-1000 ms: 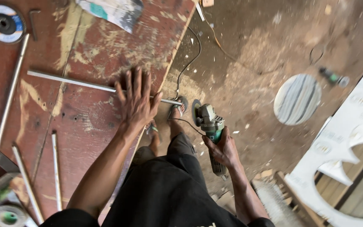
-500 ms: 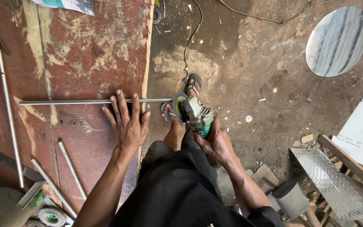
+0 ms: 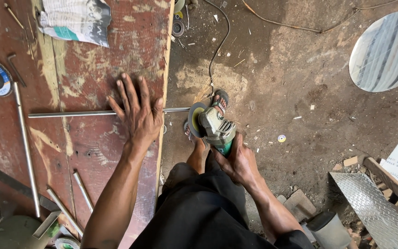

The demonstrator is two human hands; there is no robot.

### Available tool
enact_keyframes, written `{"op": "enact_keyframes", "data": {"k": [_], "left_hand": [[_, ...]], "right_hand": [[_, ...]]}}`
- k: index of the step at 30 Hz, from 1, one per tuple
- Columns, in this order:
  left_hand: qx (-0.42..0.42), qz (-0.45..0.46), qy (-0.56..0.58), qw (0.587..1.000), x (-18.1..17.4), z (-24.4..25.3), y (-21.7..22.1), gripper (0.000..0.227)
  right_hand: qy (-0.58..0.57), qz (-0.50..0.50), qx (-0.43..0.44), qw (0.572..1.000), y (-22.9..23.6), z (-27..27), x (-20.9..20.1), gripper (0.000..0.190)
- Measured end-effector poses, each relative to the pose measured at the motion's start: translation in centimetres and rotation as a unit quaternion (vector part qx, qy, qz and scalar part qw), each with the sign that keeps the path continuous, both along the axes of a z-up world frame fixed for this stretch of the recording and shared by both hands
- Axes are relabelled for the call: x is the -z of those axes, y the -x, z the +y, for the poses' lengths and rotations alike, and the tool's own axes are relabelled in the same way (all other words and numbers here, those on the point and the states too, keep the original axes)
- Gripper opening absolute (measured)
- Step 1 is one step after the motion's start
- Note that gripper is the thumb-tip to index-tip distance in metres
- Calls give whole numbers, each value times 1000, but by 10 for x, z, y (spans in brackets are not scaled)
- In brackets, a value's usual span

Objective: The person uses an angle grinder to cut multiple metal rods on a wooden workbench. They hold each rod with one hand and operate the grinder with the other, producing sparks as the metal is cut. The cut pieces are placed on the table after each cut.

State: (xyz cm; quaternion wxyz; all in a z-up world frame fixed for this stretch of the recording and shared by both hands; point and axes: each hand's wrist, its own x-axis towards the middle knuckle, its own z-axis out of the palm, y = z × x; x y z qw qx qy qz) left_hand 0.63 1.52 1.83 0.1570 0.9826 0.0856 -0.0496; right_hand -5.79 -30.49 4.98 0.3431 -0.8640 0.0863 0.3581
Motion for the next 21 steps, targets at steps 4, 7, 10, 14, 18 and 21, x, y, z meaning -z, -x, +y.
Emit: {"op": "enact_keyframes", "data": {"k": [4, 7, 10, 14, 18, 21], "left_hand": [[-4, 15, -33, 999, 10, 9, -52, 86], [0, 18, -36, 999, 5, 13, -87, 86], [-10, 33, -27, 999, 9, 17, -102, 87], [1, 13, -57, 998, 12, 15, -84, 89], [16, 10, -75, 997, 15, 11, -26, 90], [19, -15, -79, 997, 18, 8, 13, 92]], "right_hand": [[-6, 4, -16, 1000, -16, -1, 10, 83], [-13, 7, -15, 1000, -26, -5, 18, 84], [-19, 21, -53, 998, -33, -12, 20, 82], [-93, 76, 58, 991, -41, -12, 24, 75], [-121, 83, 82, 986, -34, -10, 28, 77], [-187, 64, 112, 974, -70, 4, -18, 96]]}}
